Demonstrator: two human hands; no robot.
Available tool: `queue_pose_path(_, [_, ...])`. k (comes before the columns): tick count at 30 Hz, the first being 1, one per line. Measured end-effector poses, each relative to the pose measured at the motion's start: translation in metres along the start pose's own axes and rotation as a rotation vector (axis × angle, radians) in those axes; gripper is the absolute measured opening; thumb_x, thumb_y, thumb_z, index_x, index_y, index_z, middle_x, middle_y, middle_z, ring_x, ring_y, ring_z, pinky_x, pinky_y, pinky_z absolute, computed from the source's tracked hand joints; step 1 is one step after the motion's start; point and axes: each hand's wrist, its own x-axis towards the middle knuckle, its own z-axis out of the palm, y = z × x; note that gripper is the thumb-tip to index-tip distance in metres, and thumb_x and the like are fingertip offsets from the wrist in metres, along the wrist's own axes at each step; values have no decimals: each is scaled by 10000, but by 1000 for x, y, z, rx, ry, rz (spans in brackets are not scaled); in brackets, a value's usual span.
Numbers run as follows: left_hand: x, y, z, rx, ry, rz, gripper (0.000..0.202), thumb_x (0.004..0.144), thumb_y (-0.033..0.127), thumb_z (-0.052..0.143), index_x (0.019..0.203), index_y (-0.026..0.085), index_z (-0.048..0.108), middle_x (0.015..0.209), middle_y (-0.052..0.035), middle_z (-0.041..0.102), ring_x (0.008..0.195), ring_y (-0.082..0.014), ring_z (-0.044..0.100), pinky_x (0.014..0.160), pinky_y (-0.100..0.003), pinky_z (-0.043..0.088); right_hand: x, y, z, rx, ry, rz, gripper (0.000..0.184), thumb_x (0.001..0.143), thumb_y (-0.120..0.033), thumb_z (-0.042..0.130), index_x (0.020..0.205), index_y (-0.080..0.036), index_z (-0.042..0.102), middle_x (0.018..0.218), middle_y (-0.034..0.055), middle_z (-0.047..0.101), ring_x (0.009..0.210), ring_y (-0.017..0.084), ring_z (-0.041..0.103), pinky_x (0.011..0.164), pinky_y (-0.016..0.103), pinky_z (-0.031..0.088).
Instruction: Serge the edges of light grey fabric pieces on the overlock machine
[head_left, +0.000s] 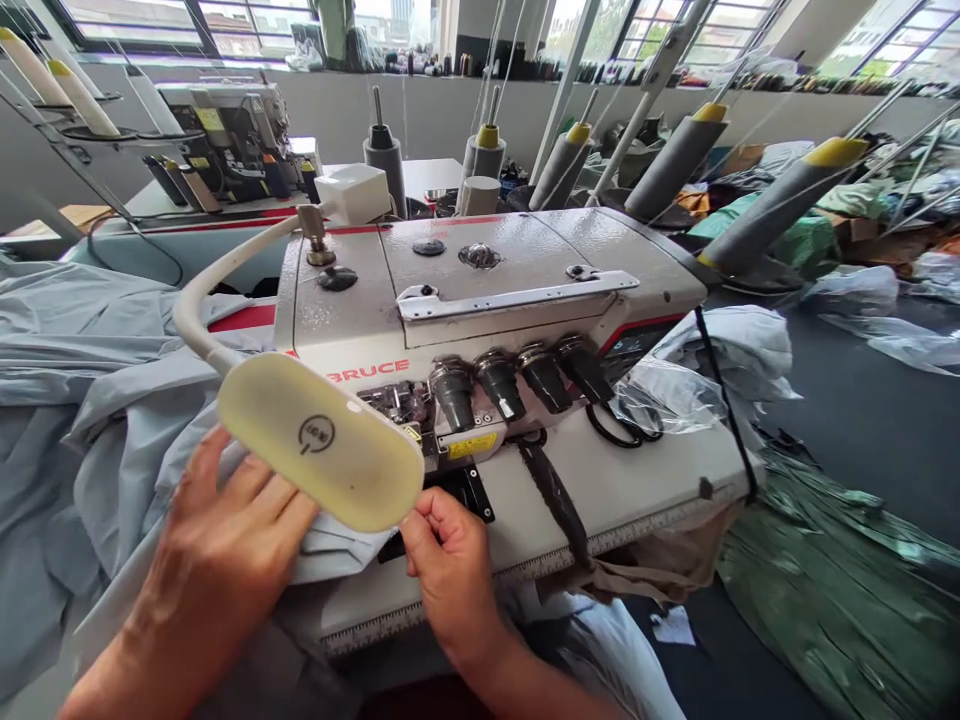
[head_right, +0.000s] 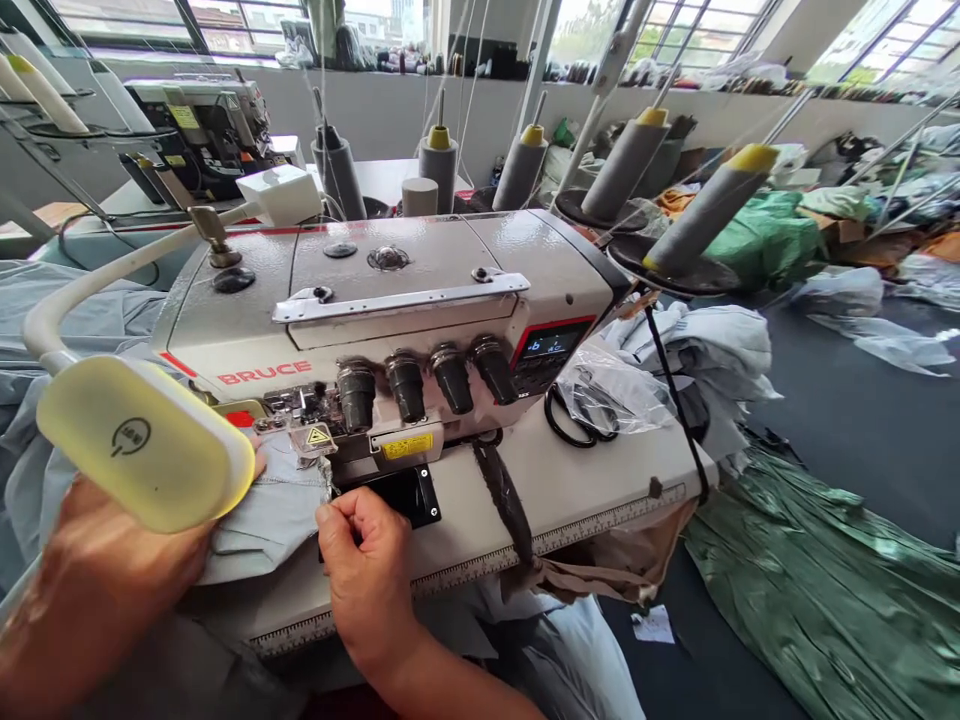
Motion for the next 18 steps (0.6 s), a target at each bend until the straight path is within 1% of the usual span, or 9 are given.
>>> queue_pose_path(2, [0,19,-3,-101,-25,37,278,920,85,399,1079,153,617,1020,-56,690,1030,-199,599,1078,-411,326,-1,-1,0,13,-15,5,259,833,-328,509,618,-186,484,500,-65,388,475,89,356,458,199,293])
queue_pose_path(4, [1,36,1,-103,-65,34,309,957,138,343,1135,136,596,1095,-82,676,1035,-203,598,1005,-378,361,-1,-3,0,20,-31,13,277,850,-337,506,620,-182,493,498,-65,393,475,87,350,454,194,293])
queue_pose_path(5, [1,42,4,-52,-68,20,322,965,146,319,1118,133,602,1052,-90,684,985,-209,609,956,-383,374,-1,-3,-1,21,-37,18,281,853,-340,511,622,-180,498,499,-64,397,477,86,351,453,192,295])
queue_pose_path(7, [2,45,12,57,-28,3,294,961,132,335,1036,139,619,925,-90,692,878,-222,621,850,-390,385,-1,-3,-2,30,-48,22,280,858,-336,525,629,-176,510,494,-67,401,472,83,354,453,187,299])
queue_pose_path(10, [4,38,20,10,9,36,176,921,99,455,968,146,617,835,-74,685,843,-229,627,761,-359,398,-3,-1,-7,43,-41,-25,262,881,-305,535,655,-174,534,493,-71,410,470,79,382,470,179,329])
queue_pose_path(12, [4,31,21,-98,0,5,135,884,86,531,971,147,614,823,-68,681,836,-214,632,746,-327,425,-3,2,-12,23,18,-148,218,913,-269,515,724,-174,572,538,-58,464,500,84,439,501,176,372])
queue_pose_path(14, [3,26,19,-197,-5,-76,109,878,108,556,965,145,610,819,-65,681,798,-187,636,730,-292,448,-2,4,-16,-69,77,-370,157,934,-219,484,885,-171,626,666,-15,585,603,107,545,586,191,439])
queue_pose_path(16, [1,22,16,-228,-4,-213,84,894,187,555,932,148,619,778,-47,680,682,-145,619,657,-251,444,1,3,-19,-262,57,-597,215,943,-186,471,1085,-161,632,809,38,671,725,144,623,693,230,478])
queue_pose_path(18, [2,18,13,-210,-11,-400,160,891,284,549,904,155,643,686,-13,664,536,-106,550,548,-225,397,7,0,-22,-481,5,-709,273,950,-184,477,1182,-152,617,860,65,708,773,174,659,747,257,483])
